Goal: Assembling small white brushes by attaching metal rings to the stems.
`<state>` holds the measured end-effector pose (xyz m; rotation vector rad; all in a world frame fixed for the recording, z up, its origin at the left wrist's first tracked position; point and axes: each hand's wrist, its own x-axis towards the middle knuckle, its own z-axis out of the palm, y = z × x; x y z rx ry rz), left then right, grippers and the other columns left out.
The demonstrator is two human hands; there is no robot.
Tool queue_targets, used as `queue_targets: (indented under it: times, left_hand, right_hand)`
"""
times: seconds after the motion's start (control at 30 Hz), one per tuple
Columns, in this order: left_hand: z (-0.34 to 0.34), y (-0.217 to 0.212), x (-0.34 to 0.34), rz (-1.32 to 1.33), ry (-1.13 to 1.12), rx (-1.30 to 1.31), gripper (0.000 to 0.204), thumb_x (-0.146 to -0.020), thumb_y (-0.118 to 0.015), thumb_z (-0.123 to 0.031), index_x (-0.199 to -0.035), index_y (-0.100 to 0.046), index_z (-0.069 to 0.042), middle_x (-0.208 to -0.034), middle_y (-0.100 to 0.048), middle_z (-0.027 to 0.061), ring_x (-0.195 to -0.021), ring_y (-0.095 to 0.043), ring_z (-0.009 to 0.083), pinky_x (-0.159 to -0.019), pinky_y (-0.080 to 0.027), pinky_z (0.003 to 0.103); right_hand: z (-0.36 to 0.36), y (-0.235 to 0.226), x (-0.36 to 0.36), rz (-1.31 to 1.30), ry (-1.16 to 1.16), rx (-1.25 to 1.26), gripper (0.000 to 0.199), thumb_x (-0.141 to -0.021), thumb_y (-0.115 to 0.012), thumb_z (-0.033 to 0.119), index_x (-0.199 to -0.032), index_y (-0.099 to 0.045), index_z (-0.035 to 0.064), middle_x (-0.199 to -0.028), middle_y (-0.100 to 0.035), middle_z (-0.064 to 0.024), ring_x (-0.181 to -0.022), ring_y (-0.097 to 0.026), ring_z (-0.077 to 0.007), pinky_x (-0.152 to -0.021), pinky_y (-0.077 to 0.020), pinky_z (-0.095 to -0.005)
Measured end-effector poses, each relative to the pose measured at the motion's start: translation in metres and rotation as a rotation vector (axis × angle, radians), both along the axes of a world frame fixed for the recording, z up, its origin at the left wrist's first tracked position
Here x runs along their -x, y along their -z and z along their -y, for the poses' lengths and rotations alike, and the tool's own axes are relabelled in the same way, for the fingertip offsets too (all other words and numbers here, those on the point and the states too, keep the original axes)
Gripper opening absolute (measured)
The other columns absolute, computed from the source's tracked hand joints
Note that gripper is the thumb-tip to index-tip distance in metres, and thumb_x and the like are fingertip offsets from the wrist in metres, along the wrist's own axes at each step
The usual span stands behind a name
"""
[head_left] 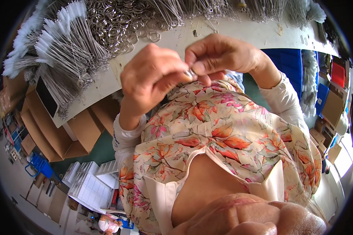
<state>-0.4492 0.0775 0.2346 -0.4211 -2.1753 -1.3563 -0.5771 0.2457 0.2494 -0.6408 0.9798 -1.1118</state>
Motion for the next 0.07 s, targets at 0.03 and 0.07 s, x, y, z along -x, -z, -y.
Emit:
queue_targets:
  times: [0.03, 0.07]
  left_hand:
    - [-0.0004, -0.0018, -0.0028, -0.04, 0.118, 0.032, 0.018, -0.076, -0.072, -0.013, -0.084, -0.062, -0.001, -0.079, -0.062, 0.0082, -0.069, -0.059, 0.0179, -0.059, -0.047, 0.026]
    - [0.0007, -0.0021, -0.0031, -0.041, 0.119, 0.034, 0.018, -0.076, -0.072, -0.013, -0.084, -0.062, -0.001, -0.079, -0.062, 0.0082, -0.069, -0.059, 0.0179, -0.059, -0.047, 0.026]
  right_hand:
    - [-0.0019, 0.0017, 0.0002, -0.001, 0.0, 0.002, 0.023, -0.091, -0.058, 0.024, -0.092, -0.06, 0.0011, -0.069, -0.06, -0.0026, -0.05, -0.044, -0.0018, -0.044, -0.0321, -0.0174]
    - [-0.0041, 0.0065, 0.0, 0.013, -0.071, 0.001, 0.024, -0.09, -0.061, 0.025, -0.093, -0.061, 0.0009, -0.068, -0.06, -0.0027, -0.05, -0.044, -0.0021, -0.044, -0.0319, -0.0173]
